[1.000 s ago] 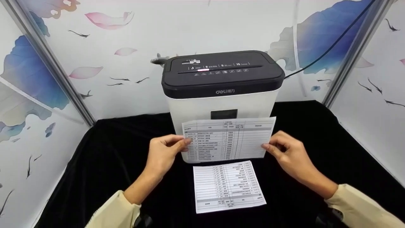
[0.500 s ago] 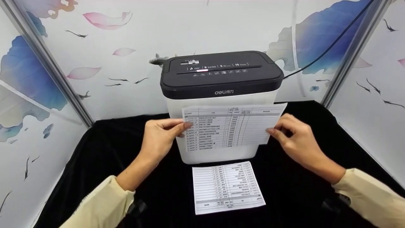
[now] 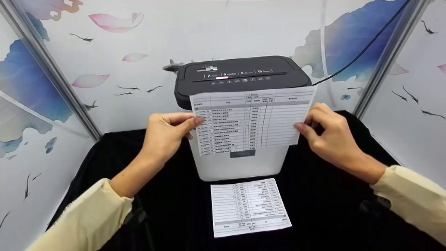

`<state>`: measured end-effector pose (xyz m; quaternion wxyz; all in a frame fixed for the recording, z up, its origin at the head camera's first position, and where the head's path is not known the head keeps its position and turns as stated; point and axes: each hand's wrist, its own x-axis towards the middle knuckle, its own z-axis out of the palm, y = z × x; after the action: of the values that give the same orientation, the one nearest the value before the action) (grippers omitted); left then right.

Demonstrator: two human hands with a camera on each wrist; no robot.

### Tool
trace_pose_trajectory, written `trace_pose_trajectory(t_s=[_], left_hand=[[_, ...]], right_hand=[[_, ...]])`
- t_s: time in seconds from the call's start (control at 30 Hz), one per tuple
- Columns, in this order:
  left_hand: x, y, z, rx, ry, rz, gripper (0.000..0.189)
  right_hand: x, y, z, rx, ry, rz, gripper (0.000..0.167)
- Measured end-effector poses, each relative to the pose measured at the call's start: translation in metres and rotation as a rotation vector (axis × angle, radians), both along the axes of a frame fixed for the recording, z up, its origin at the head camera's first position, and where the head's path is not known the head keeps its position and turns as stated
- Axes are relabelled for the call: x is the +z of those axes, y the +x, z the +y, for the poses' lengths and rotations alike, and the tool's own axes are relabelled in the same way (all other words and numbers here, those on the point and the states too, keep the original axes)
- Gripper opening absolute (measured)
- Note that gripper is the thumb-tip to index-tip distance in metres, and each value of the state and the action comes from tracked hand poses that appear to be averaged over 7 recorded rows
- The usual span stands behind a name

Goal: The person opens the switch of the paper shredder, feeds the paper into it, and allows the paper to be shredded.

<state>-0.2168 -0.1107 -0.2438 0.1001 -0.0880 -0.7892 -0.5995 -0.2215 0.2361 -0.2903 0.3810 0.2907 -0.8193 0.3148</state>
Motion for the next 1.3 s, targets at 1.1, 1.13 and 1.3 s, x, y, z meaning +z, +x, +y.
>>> trace_pose_trajectory(t_s=[1.1,1.13,1.3], left_hand=[[0.084,-0.063,-0.002,0.040,0.270,0.136,0.023],[0.085,-0.065,-0.002,0.037,0.281,0.140,0.022],[0.087,-0.074,0.000,0.028,0.318,0.159,0.020]], right_hand=[[0.101,-0.064,-0.021,0.000,-0.294,-0.309,0.007],[0.103,-0.066,-0.021,0.002,-0.307,-0.312,0.007],[0.110,-0.074,-0.020,-0.008,-0.312,-0.350,0.009]])
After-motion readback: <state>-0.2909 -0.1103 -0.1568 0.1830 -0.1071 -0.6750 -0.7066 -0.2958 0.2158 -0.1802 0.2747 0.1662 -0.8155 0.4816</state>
